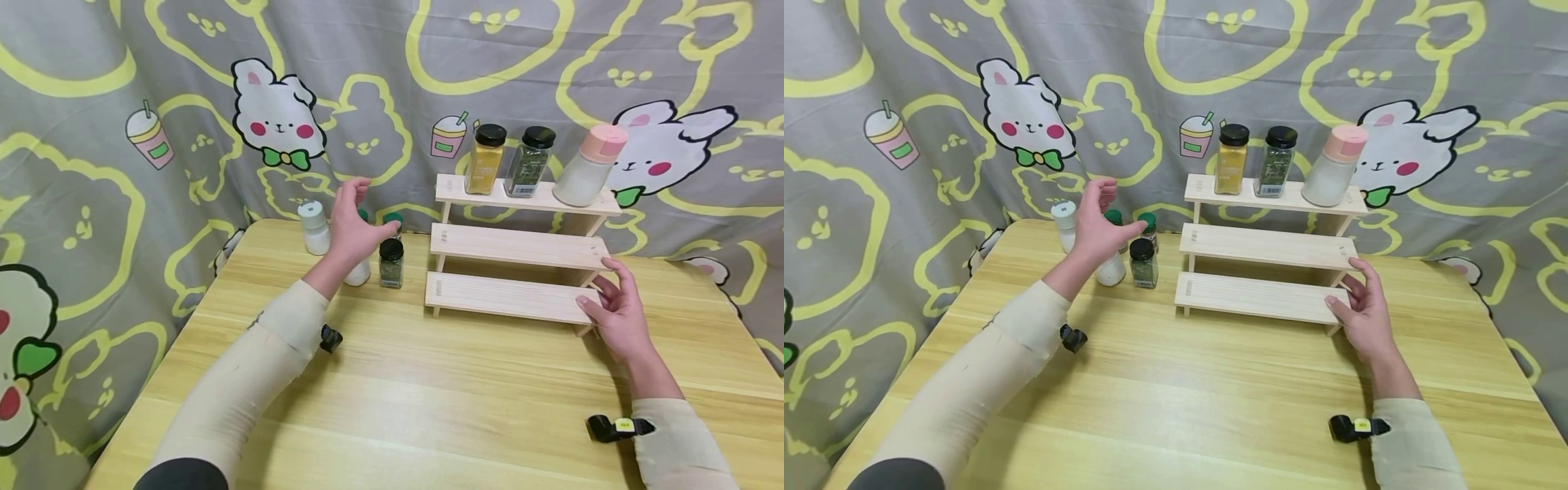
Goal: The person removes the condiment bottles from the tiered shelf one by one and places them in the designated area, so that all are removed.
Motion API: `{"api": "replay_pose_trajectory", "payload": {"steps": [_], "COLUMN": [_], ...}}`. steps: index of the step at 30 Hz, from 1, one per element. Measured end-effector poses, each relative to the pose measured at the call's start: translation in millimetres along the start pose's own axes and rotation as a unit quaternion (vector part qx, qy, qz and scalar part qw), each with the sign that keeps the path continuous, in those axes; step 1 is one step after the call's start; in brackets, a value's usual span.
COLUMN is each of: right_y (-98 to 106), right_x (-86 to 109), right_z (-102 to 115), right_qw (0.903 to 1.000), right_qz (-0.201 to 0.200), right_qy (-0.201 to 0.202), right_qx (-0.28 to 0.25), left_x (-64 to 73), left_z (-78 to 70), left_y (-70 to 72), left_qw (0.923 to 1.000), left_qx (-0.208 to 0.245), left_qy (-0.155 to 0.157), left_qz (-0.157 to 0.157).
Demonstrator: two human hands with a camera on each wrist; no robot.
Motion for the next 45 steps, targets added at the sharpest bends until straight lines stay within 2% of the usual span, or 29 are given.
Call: {"api": "replay_pose_trajectory", "payload": {"steps": [11, 18, 26, 36, 45], "right_y": [0.8, 1.3, 2.1, 2.4, 3.1], "right_x": [-0.6, -1.2, -1.7, -0.4, -1.0], "right_z": [-1.3, 0.4, 1.2, -0.2, -1.3], "right_qw": [1.0000, 1.0000, 1.0000, 1.0000, 1.0000], "right_qz": [-0.002, -0.004, -0.002, -0.005, -0.009], "right_qy": [0.001, 0.002, -0.001, -0.005, 0.001], "right_qx": [-0.009, -0.004, -0.001, 0.002, -0.001], "left_x": [-10.6, -20.2, -33.2, -44.1, -47.3], "left_z": [-14.6, -34.5, -55.6, -66.2, -71.6], "left_y": [-17.7, -37.2, -56.0, -77.5, -92.0], "left_qw": [0.9998, 0.9990, 0.9988, 0.9984, 0.9976], "left_qx": [0.012, 0.027, 0.005, 0.017, 0.024], "left_qy": [-0.001, -0.018, -0.039, -0.014, -0.013], "left_qz": [0.015, 0.032, 0.031, 0.053, 0.064]}}
Point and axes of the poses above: each hand's wrist, its own x-axis away from the middle knuckle, its own y-axis out of the back of the hand, z = x × y, the point moved 9 cm from there along -x, towards the middle knuckle, and after that the axes turned 1 degree about -z, right-handed, at the moved point
